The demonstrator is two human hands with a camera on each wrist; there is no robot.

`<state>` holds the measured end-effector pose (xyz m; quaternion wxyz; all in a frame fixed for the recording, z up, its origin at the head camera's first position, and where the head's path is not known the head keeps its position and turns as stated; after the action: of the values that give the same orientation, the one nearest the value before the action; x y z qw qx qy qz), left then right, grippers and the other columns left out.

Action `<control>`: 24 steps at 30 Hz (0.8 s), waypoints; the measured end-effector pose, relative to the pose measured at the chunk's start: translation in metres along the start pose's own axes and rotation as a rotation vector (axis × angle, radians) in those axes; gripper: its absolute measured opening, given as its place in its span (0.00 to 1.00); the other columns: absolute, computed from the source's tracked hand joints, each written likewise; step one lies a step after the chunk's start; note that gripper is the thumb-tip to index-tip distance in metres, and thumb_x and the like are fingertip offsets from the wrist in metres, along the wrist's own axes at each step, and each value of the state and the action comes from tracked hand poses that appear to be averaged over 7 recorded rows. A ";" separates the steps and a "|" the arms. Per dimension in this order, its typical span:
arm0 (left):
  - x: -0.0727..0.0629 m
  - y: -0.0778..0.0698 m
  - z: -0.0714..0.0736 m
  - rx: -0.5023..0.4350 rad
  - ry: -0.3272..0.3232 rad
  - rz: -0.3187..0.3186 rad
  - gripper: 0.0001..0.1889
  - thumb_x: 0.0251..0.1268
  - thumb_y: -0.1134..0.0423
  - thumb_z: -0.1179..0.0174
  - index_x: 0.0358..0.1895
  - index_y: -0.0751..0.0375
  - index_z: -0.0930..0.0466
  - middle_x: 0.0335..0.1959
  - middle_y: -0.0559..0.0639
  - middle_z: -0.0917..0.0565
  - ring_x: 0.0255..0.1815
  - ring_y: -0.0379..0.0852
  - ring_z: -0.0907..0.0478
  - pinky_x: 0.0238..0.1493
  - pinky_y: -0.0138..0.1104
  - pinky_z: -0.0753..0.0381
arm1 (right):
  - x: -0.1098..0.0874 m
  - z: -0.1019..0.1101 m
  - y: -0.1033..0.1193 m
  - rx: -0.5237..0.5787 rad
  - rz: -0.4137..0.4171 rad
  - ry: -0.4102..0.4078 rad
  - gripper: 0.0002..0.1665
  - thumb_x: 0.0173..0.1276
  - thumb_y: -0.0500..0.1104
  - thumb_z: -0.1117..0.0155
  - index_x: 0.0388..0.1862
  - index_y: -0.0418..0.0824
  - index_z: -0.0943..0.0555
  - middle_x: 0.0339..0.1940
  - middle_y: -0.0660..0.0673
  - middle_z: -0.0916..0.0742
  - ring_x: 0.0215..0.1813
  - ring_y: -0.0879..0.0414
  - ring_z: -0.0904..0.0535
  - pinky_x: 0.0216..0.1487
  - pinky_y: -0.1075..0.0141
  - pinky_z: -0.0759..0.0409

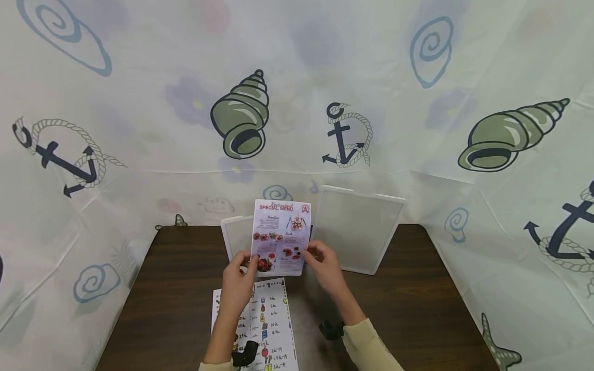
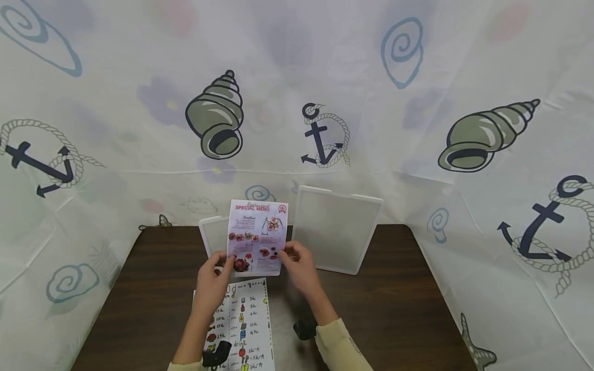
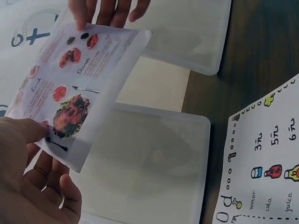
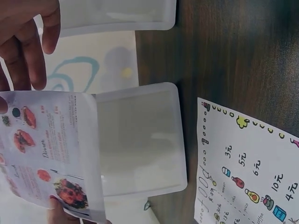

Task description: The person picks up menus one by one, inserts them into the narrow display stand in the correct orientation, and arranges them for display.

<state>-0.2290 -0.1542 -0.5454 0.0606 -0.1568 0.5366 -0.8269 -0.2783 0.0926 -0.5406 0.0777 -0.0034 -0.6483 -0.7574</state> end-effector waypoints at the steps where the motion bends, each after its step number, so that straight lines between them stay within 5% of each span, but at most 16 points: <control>1: 0.001 -0.001 0.000 0.003 -0.003 -0.003 0.05 0.80 0.60 0.35 0.50 0.55 0.14 0.38 0.50 0.13 0.41 0.42 0.20 0.36 0.31 0.23 | 0.001 -0.001 0.000 -0.009 0.002 0.004 0.08 0.78 0.37 0.31 0.51 0.37 0.13 0.52 0.38 0.10 0.52 0.52 0.15 0.54 0.63 0.19; 11: 0.010 -0.007 0.007 0.022 0.003 -0.066 0.05 0.80 0.62 0.36 0.51 0.57 0.14 0.41 0.51 0.13 0.41 0.42 0.20 0.41 0.31 0.21 | 0.004 -0.007 0.001 -0.019 0.008 0.031 0.06 0.77 0.36 0.30 0.49 0.38 0.12 0.50 0.39 0.10 0.49 0.54 0.16 0.52 0.64 0.20; 19: 0.020 -0.016 0.010 0.036 0.044 -0.088 0.07 0.81 0.60 0.37 0.52 0.58 0.14 0.47 0.53 0.10 0.50 0.47 0.17 0.58 0.51 0.18 | 0.014 -0.007 0.007 -0.023 0.015 0.018 0.08 0.78 0.37 0.32 0.50 0.35 0.13 0.49 0.36 0.10 0.45 0.55 0.18 0.46 0.66 0.21; 24: 0.028 -0.021 0.012 0.078 0.053 -0.119 0.07 0.81 0.59 0.36 0.51 0.56 0.13 0.46 0.53 0.10 0.48 0.49 0.16 0.57 0.50 0.18 | 0.019 -0.005 0.012 -0.040 0.034 0.005 0.08 0.79 0.38 0.33 0.51 0.35 0.13 0.49 0.36 0.11 0.46 0.54 0.18 0.46 0.67 0.22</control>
<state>-0.2500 -0.1635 -0.5162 0.0033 -0.1642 0.4950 -0.8532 -0.2955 0.0841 -0.5273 0.0921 -0.0143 -0.6327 -0.7688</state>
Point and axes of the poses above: each hand's wrist, its own x-axis towards the middle knuckle, its own z-axis out of the back of the hand, y = z × x, the point moved 7 cm from there along x, towards the middle knuckle
